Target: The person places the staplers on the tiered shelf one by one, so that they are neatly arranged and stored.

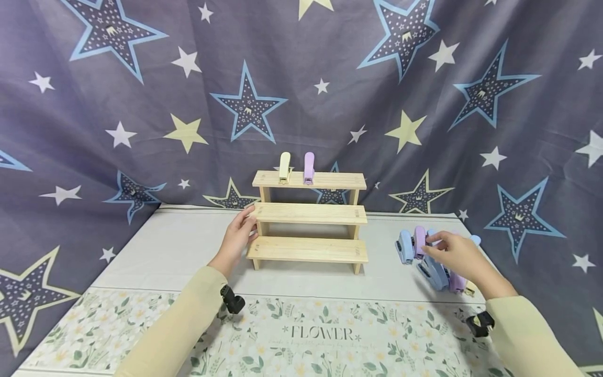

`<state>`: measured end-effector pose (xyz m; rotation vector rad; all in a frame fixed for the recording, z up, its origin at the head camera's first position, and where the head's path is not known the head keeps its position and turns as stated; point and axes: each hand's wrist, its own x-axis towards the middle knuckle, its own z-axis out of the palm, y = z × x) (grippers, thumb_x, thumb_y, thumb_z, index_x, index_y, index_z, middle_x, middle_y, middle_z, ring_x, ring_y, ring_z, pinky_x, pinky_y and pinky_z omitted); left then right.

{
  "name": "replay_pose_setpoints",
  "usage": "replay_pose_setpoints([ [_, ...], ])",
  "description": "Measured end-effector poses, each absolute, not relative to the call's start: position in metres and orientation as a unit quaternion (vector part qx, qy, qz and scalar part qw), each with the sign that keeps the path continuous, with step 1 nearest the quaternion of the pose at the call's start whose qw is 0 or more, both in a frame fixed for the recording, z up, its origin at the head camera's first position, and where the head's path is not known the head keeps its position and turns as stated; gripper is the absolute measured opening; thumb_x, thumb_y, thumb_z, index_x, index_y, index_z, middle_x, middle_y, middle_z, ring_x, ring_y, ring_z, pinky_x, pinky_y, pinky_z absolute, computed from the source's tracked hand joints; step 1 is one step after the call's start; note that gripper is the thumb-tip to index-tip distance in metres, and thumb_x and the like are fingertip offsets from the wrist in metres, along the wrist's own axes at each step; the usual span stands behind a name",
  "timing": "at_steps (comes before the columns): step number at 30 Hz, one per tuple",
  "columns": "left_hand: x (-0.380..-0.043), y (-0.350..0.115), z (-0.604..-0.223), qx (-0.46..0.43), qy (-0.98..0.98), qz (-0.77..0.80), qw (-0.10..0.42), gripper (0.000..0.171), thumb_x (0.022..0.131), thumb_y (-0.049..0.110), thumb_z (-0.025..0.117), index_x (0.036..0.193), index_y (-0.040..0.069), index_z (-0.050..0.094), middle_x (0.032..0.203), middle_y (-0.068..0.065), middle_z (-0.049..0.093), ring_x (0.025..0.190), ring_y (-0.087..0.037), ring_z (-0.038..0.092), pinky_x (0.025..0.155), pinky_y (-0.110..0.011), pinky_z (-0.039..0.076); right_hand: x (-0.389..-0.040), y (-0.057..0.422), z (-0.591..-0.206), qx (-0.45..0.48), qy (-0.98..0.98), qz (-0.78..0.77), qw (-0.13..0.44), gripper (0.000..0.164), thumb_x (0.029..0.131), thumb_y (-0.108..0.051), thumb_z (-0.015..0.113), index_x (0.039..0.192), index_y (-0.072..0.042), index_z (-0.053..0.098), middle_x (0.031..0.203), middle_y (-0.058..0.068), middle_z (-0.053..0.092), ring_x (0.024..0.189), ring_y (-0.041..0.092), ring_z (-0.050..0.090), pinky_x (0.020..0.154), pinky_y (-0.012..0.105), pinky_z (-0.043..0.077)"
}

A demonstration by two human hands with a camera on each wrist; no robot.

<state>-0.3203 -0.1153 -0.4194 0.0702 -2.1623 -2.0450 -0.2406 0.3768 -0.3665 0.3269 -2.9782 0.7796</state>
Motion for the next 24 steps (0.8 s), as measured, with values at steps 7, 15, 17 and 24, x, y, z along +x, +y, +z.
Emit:
replay_pose_setpoints([
  [7,-0.32,-0.116,-0.418,0.024,-0.722,-0.687,0.077,0.042,0.106,0.023,0.051,0.148,0.019,0.05,0.135,-0.014,0.051,0.119,-0.029,0.055,0.1,-0.04,0.051,-0.232,0.396,-0.38,0.084,-0.971,0.221,0.022,0.055,0.097,-0.037,0.067,0.126,0.009,0.061,0.101,0.014,0.072,0.093,0.036,0.068,0.074,0.051,0.056],
  [15,-0.32,-0.115,-0.418,0.023,-0.722,-0.687,0.077,0.043,0.106,0.023,0.05,0.149,0.019,0.049,0.136,-0.014,0.051,0.119,-0.029,0.056,0.1,-0.041,0.051,-0.226,0.402,-0.399,0.054,-0.968,0.246,-0.003,0.066,0.096,-0.039,0.068,0.133,0.014,0.053,0.115,0.028,0.066,0.105,0.046,0.063,0.081,0.058,0.055],
  [17,-0.32,-0.116,-0.419,0.023,-0.72,-0.689,0.077,0.043,0.106,0.023,0.051,0.148,0.019,0.049,0.135,-0.014,0.051,0.119,-0.028,0.056,0.1,-0.04,0.051,-0.226,0.402,-0.403,0.049,-0.965,0.258,-0.006,0.068,0.096,-0.038,0.069,0.134,0.015,0.051,0.118,0.031,0.064,0.107,0.047,0.062,0.082,0.057,0.055],
  [24,-0.322,-0.116,-0.421,0.021,-0.716,-0.693,0.078,0.042,0.106,0.023,0.051,0.148,0.019,0.05,0.134,-0.014,0.052,0.118,-0.028,0.056,0.1,-0.041,0.051,-0.228,0.402,-0.416,0.048,-0.954,0.296,-0.02,0.066,0.094,-0.024,0.073,0.133,0.021,0.046,0.12,0.038,0.06,0.111,0.051,0.059,0.082,0.051,0.058],
])
